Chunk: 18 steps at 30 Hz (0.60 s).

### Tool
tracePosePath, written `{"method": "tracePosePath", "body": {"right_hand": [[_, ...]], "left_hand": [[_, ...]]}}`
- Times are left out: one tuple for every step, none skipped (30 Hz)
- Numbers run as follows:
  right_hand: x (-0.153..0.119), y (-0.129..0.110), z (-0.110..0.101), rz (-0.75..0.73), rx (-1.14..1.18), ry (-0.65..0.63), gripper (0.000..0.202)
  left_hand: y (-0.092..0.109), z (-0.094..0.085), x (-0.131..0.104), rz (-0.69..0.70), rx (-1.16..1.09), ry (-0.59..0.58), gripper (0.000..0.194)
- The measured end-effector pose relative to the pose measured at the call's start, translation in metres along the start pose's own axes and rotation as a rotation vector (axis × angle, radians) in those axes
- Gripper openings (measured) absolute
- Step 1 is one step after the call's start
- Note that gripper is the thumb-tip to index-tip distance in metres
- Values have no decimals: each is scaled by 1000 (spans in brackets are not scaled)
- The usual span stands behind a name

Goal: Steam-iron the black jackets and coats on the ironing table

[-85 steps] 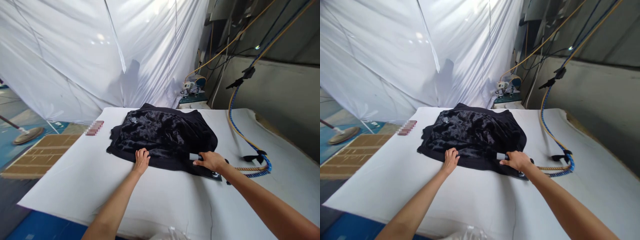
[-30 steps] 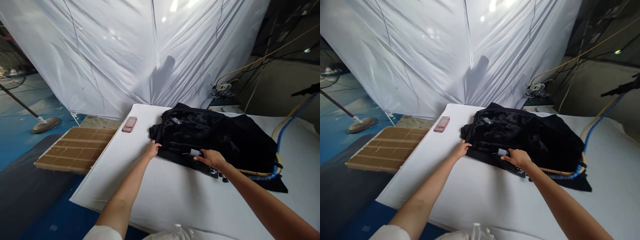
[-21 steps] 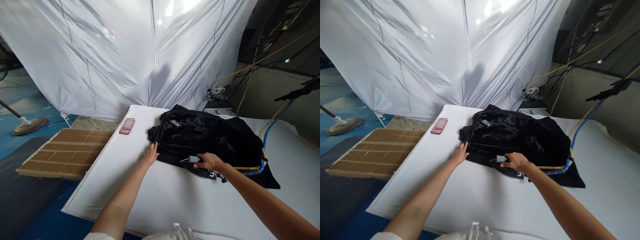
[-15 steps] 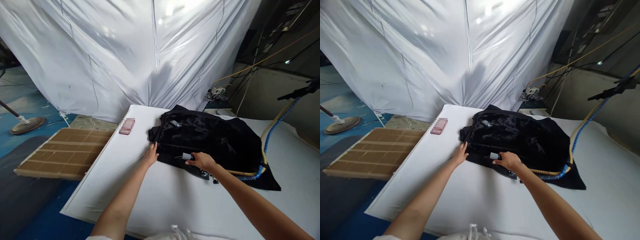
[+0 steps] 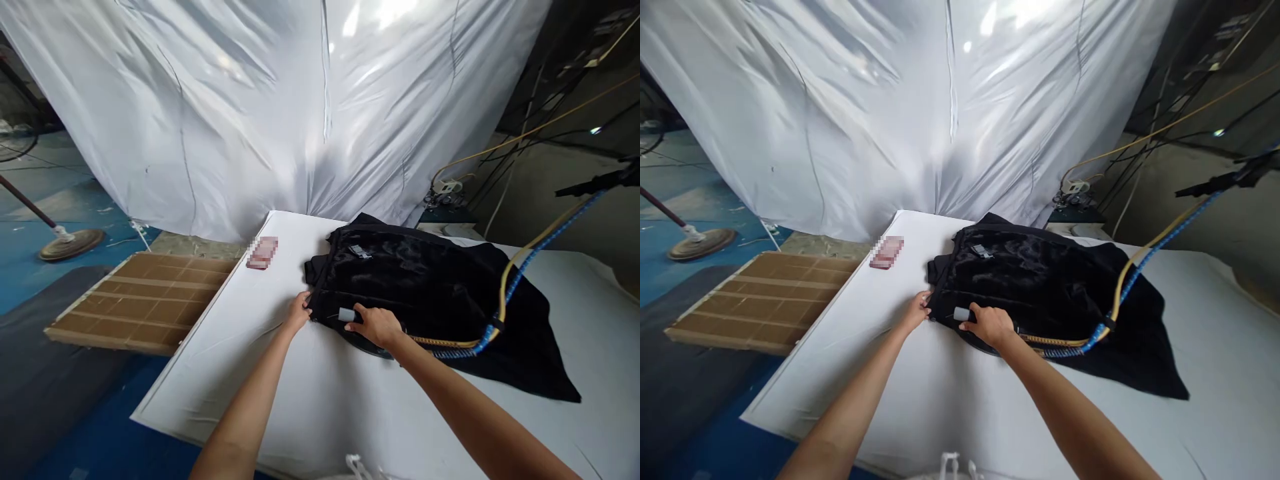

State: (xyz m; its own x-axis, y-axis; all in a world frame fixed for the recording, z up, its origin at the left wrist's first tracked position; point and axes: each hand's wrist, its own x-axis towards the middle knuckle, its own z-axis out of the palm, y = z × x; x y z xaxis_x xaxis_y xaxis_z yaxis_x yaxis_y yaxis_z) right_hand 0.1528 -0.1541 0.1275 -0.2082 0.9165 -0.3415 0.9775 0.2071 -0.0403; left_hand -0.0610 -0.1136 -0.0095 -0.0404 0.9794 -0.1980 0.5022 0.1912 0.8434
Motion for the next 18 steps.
{"method": "tracePosePath", "body": {"right_hand": [[3, -5, -1, 14, 4, -4, 55], [5, -10, -1, 35, 9, -7, 56], [8, -14, -2, 53, 15, -8, 56], [11, -18, -3, 64, 20, -9, 57], [13, -21, -3, 64, 24, -12, 57], [14, -23, -3, 55, 27, -19, 57], [15, -25, -3, 42, 29, -25, 57], [16, -26, -3, 28, 31, -30, 56], [16, -26, -3, 16, 33, -34, 55], [16, -27, -2, 14, 33, -34, 55], [15, -27, -2, 15, 33, -32, 54], [15, -27, -2, 20, 33, -29, 53], [14, -27, -2, 28, 33, -27, 52], [14, -28, -2, 37, 33, -27, 52], [14, -29, -2, 45, 31, -28, 52], [14, -30, -2, 52, 31, -31, 52], [14, -31, -2, 55, 29, -33, 52], [15, -32, -2, 56, 26, -31, 52]], "left_hand": [[0, -1, -1, -20, 0, -9, 52], [0, -3, -1, -27, 9, -16, 50], [1, -5, 0, -21, 23, -15, 47], [2, -8, 2, -11, 39, -8, 44], [5, -11, 6, 3, 57, -2, 39], [8, -14, 10, 21, 75, 3, 34], [13, -16, 15, 42, 93, 5, 28], [19, -18, 20, 61, 105, 5, 25], [25, -19, 25, 82, 125, -8, 24], [31, -19, 30, 100, 152, -33, 26], [37, -19, 34, 117, 182, -62, 30], [43, -18, 37, 129, 211, -92, 35], [47, -18, 40, 136, 237, -118, 40], [49, -17, 42, 139, 257, -137, 45], [51, -17, 44, 136, 266, -147, 48], [51, -16, 45, 130, 263, -145, 50], [50, -16, 46, 126, 261, -144, 51], [48, -16, 47, 124, 257, -139, 51]]}}
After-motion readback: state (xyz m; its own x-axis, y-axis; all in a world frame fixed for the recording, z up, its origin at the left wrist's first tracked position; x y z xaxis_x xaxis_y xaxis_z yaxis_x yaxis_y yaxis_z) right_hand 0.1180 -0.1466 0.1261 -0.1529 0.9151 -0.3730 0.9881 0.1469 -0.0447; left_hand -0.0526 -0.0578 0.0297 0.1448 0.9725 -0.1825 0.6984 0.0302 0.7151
